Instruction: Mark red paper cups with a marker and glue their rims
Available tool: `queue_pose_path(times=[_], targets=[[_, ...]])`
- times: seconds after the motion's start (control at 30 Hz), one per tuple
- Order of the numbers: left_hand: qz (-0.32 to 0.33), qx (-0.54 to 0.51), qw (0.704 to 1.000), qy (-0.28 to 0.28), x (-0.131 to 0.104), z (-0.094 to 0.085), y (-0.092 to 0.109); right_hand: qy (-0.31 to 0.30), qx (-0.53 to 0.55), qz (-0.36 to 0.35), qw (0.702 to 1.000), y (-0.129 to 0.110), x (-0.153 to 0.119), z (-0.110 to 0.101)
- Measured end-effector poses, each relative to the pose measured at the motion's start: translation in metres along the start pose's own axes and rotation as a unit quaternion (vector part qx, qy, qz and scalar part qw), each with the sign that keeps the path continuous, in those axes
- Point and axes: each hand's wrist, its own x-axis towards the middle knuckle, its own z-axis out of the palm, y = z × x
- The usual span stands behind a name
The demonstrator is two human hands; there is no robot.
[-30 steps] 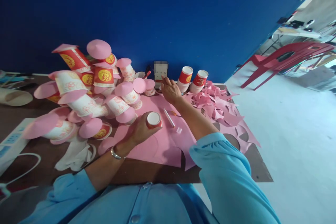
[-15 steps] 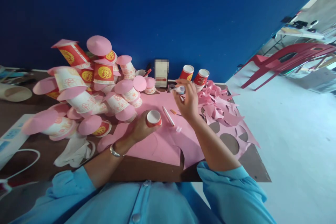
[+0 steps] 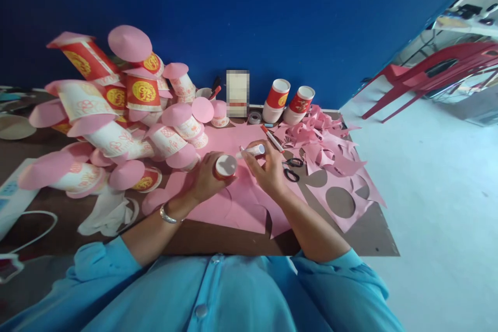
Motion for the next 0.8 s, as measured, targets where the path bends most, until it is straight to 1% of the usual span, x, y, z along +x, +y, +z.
queue_pose_path(times=[0.1,0.2,0.3,0.43,0.53,0.8], targets=[[-0.008,-0.006,1.0,0.003,0.0002,0.0008,0.0005,-0.006,-0.024,-0.011,1.0,-0.0013,-0.0005,0.0002],[-0.041,-0.038,0.998,-0.018,-0.0003,0.0017,0.0018,-0.01,-0.028,-0.018,0.999,-0.0014,-0.0019,0.0011],[-0.06,-0.058,0.996,-0.035,-0.0006,0.0015,0.0033,-0.034,-0.052,-0.024,0.998,-0.0025,-0.0046,0.0025],[-0.056,-0.048,0.997,-0.033,-0.0008,0.0016,0.0041,-0.04,-0.141,-0.059,0.987,-0.0045,-0.0063,0.0024],[-0.049,-0.047,0.997,-0.027,-0.0015,0.0031,0.003,-0.036,-0.175,-0.079,0.981,-0.0045,-0.0057,0.0016],[-0.046,-0.06,0.997,-0.026,-0.0015,0.0028,0.0018,-0.021,-0.13,-0.046,0.99,0.0018,-0.0027,0.0004]])
